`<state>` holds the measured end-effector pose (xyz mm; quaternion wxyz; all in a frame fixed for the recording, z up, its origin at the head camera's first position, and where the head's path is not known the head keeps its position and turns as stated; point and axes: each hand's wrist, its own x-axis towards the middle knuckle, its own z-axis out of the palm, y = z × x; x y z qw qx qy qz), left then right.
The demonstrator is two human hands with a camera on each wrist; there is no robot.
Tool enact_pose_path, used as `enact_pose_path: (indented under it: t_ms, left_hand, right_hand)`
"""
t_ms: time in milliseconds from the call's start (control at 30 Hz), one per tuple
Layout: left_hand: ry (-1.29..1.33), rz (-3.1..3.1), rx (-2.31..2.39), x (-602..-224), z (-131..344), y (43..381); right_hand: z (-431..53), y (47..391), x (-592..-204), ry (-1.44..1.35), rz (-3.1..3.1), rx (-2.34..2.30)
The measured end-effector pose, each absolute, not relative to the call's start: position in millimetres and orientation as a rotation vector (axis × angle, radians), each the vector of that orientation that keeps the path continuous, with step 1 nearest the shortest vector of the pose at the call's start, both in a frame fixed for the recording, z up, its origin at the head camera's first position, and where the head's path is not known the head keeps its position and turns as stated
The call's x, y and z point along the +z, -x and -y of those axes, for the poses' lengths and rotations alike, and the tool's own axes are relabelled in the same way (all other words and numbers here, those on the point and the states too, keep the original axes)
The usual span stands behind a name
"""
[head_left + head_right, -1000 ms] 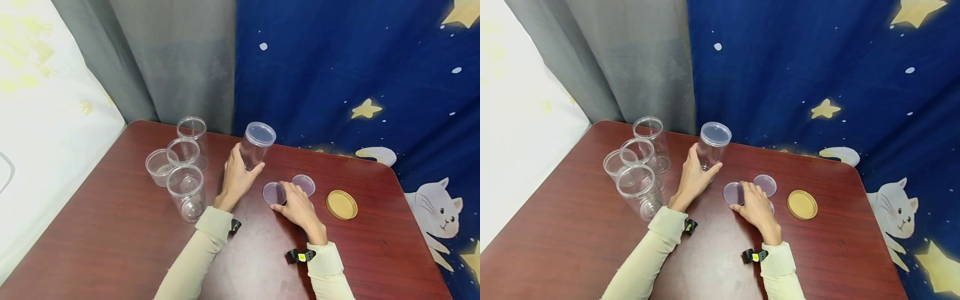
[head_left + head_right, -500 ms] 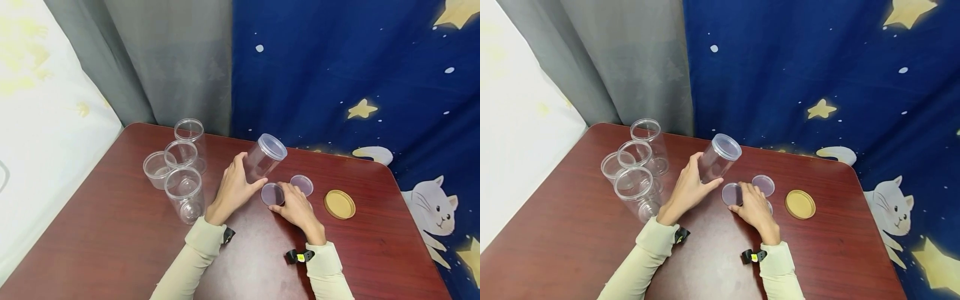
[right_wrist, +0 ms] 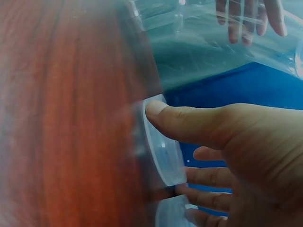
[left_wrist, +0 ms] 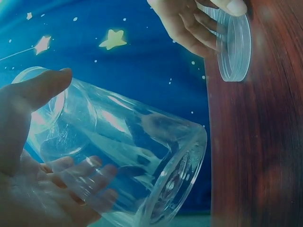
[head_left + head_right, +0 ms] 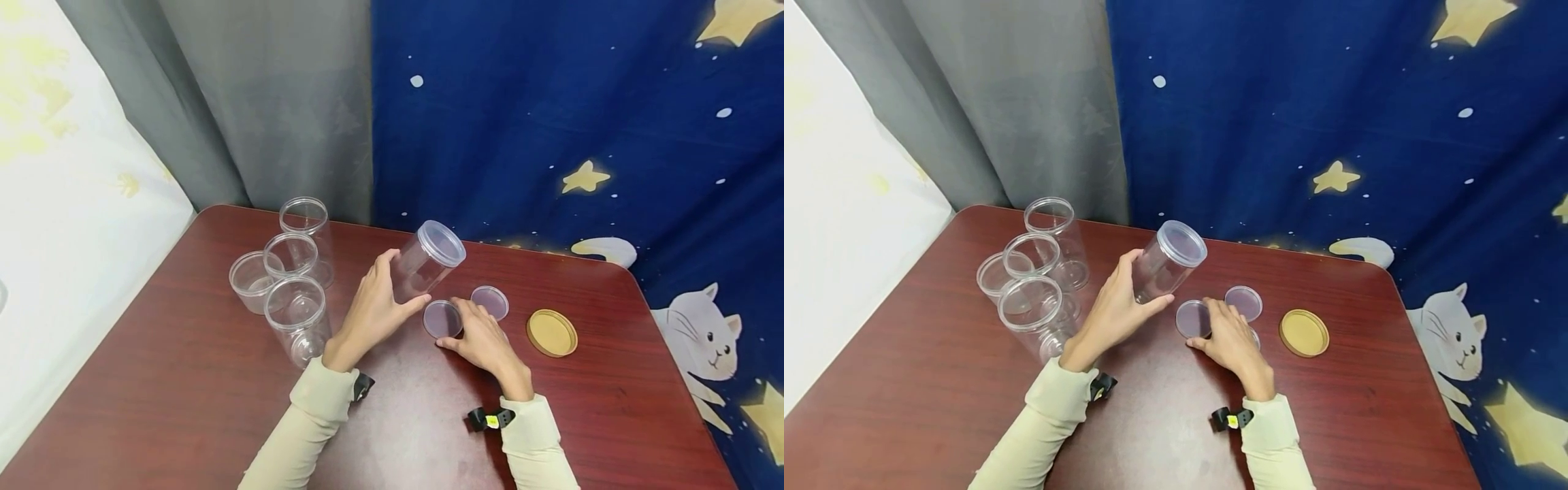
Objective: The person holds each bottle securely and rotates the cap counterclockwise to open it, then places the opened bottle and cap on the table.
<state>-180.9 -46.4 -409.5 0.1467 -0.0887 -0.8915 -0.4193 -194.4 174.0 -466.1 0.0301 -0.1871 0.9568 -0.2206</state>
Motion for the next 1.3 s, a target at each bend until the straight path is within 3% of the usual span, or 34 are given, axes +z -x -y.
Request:
enact_pose_path:
  t_ms: [600,933,1300]
  left_hand:
    - [0.367,2.648,-1.068,-413.7,53.8,170.9]
    - [0.441,2.663,-1.000,-416.9,54.7,164.2]
    - [0.555,2.684,-0.919,-422.8,49.6,156.9]
  right_hand:
    - [-196.2,188.7,-412.6,0.571,-2.935,-1.171]
    - [-190.3,179.7,-393.2,0.717,-2.890,-1.363]
    - [-177.4,171.8,-383.8,0.694,-3.003,-1.149]
